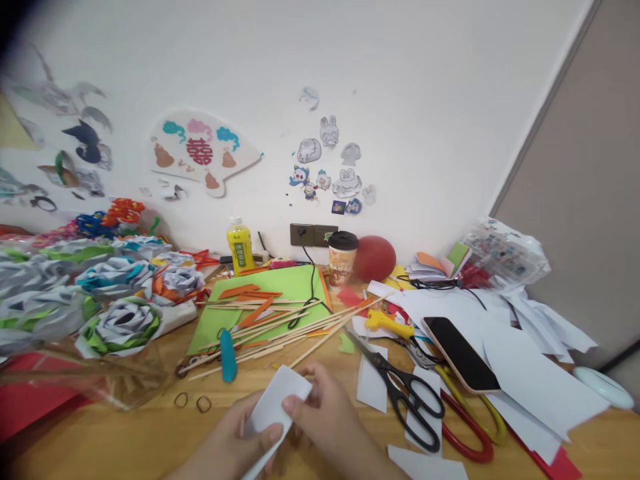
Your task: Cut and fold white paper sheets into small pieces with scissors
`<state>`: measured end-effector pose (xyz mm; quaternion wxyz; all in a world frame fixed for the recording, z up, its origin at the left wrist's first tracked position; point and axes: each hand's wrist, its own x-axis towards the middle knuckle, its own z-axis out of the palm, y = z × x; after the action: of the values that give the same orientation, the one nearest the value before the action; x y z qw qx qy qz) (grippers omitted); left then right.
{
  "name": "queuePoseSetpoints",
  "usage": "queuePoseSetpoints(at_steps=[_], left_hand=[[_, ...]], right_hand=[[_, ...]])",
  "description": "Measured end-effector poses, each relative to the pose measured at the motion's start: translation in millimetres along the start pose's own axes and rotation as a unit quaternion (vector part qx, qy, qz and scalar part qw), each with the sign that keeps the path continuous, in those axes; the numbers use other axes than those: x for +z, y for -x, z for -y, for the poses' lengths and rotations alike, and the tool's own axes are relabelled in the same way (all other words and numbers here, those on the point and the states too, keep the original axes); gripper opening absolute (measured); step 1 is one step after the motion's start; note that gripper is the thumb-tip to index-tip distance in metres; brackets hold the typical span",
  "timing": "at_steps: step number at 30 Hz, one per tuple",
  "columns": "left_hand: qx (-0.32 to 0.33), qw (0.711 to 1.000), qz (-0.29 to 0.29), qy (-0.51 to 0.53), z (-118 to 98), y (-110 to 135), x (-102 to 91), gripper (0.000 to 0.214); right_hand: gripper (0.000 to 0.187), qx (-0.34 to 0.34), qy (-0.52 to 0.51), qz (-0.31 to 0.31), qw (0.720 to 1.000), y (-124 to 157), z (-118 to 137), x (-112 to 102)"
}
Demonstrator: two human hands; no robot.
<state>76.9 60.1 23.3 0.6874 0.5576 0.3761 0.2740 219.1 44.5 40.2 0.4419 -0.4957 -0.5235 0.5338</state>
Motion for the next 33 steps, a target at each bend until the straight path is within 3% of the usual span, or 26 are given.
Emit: queuePoseSetpoints(at_steps=[2,4,10,15,18,20,24,29,33], left_hand=[[0.001,1.0,0.007,0.003,-2,1,-0.1,0.051],[-0.011,1.0,0.027,0.011,-4,2,-1.5,0.049],[0.002,0.989,0.136,0.052,-9,4,-8.9,0.047],[0.031,0.993,0.09,0.067,-14,8,-8.6,0.046],[0.015,0.996,0.076,0.047,-15,9,-8.1,0.046],[-0.014,0.997,0.066,0.034,-13,8,-7.9,0.047],[-0.056,0.997,0.044,0.014,-9,4,-7.6,0.046],[-0.083,0.992,0.089,-0.012,-13,5,-10.1,0.034],[-0.04,0.993,0.107,0.012,-16,11,-11.6,0.035]], right_hand=[[0.027,0.014,-0.016,0.024,0.999,0,-2,0],[0.021,-0.005,-0.021,0.011,1.0,1,-2,0],[0.018,-0.041,0.004,0.008,0.999,3,2,-3],[0.034,-0.034,-0.073,0.049,0.996,3,-6,0],[0.014,-0.068,0.024,0.073,0.995,5,-7,1],[0.02,-0.084,0.094,0.077,0.989,7,-4,2],[0.028,-0.065,0.098,0.081,0.99,7,-2,3],[0.032,-0.046,0.092,0.061,0.993,5,-7,1],[0.04,-0.052,0.067,0.083,0.993,5,-1,-4]])
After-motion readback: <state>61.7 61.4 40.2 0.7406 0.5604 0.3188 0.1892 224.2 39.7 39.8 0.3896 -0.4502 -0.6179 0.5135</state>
